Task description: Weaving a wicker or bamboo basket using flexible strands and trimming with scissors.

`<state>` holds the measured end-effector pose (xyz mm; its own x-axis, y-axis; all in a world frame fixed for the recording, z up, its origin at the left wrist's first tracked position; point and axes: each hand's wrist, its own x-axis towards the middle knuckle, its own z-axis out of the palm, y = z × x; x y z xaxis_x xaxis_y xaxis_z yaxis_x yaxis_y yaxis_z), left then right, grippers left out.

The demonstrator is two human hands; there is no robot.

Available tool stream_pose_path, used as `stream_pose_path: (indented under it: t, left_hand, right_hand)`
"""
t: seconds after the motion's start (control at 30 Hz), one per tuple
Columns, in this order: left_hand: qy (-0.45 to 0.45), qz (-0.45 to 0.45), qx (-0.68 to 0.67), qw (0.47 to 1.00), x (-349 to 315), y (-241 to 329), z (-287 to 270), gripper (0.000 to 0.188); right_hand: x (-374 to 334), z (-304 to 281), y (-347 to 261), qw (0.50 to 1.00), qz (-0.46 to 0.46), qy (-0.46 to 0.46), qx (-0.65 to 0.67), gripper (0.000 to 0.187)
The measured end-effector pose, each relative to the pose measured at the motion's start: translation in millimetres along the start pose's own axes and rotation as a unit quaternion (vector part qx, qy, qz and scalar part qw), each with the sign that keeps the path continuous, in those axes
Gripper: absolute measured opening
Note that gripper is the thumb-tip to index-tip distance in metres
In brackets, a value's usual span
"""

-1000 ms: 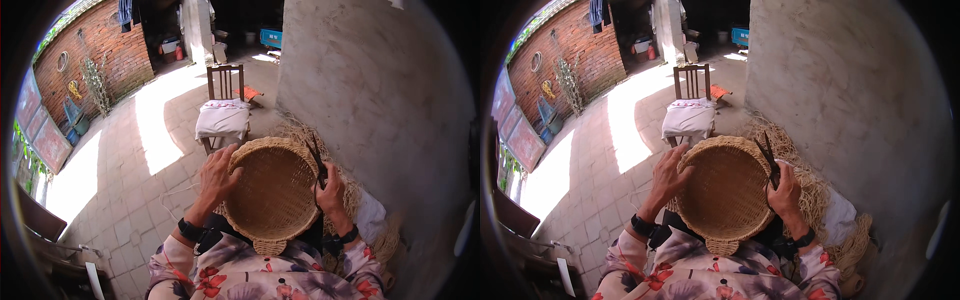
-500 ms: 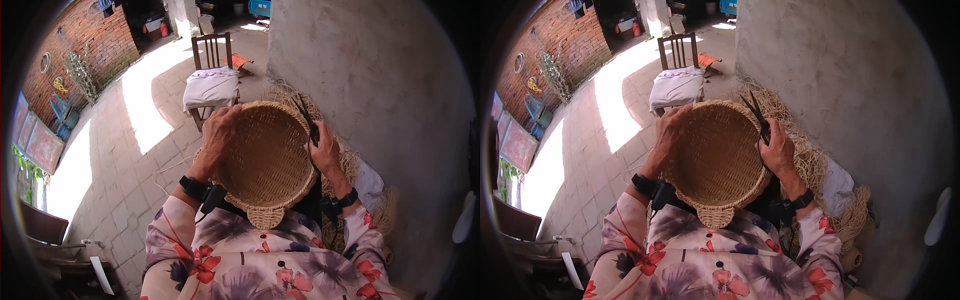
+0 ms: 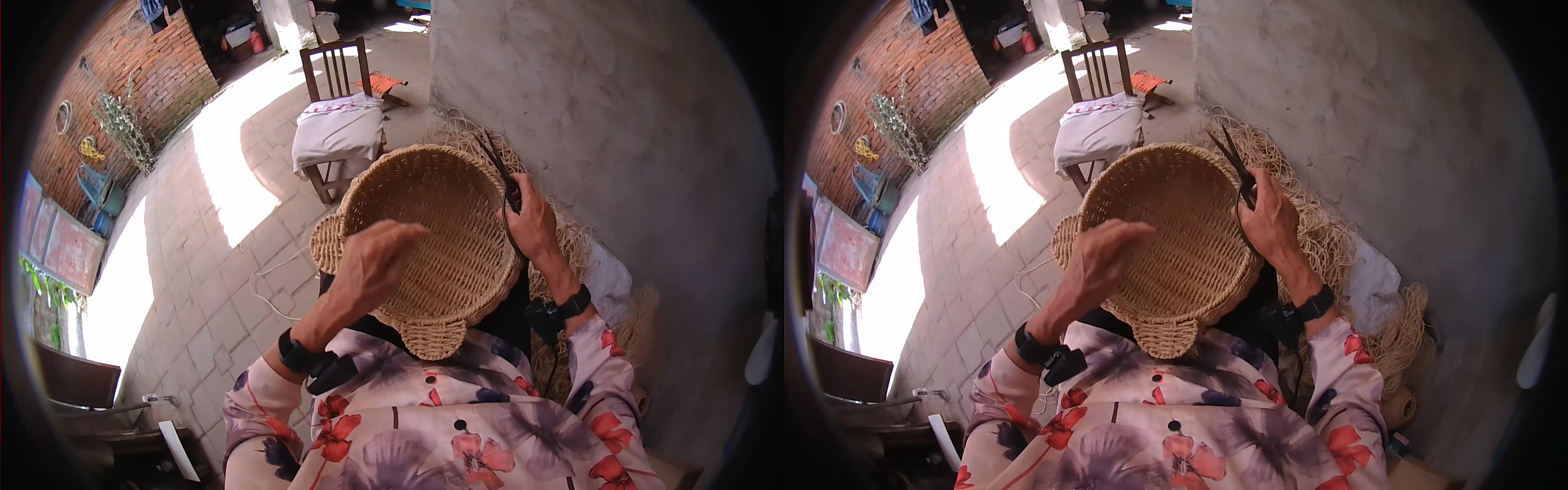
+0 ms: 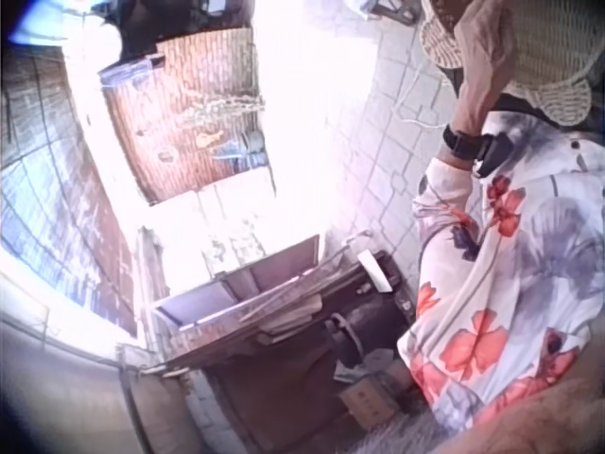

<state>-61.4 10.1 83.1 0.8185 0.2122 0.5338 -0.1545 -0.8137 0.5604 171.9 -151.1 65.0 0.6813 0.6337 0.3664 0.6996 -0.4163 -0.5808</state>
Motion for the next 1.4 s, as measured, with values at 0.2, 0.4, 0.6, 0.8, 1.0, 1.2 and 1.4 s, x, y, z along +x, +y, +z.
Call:
stream_pose_path:
  t: [0.2,0.4,0.6,0.8,1.0,1.2,1.4]
  left_hand:
    - [-0.168,-0.058,-0.055,0.983,-39.4,42.1,36.6,0.025]
    - [-0.214,-0.091,-0.051,0.971,-35.6,41.0,42.8,0.026]
    - [-0.218,-0.010,-0.076,0.973,-35.9,32.5,37.3,0.027]
    - [-0.219,-0.014,-0.050,0.974,-37.5,37.7,41.8,0.025]
    - [-0.227,-0.062,-0.101,0.967,-28.6,38.8,44.5,0.025]
    - [-0.303,-0.082,0.031,0.949,-21.9,48.7,52.0,0.037]
    - [-0.135,-0.233,-0.332,0.904,-11.8,19.1,12.9,0.032]
  right_hand:
    - [0.8,1.1,-6.8,1.000,0.002,0.004,-0.022,0.049]
    - [0.0,-0.8,-5.0,1.000,0.001,0.012,-0.012,0.049]
    - [0.5,0.9,-1.7,1.000,-0.020,0.017,-0.006,0.048]
    - [-0.9,0.7,-1.4,0.999,-0.028,0.023,-0.001,0.047]
    - [-1.9,-0.5,0.5,0.999,-0.041,0.035,0.005,0.047]
    - [-2.8,2.5,1.1,0.997,-0.063,0.045,-0.010,0.048]
    - [-3.8,1.7,1.5,0.998,-0.050,0.039,0.010,0.047]
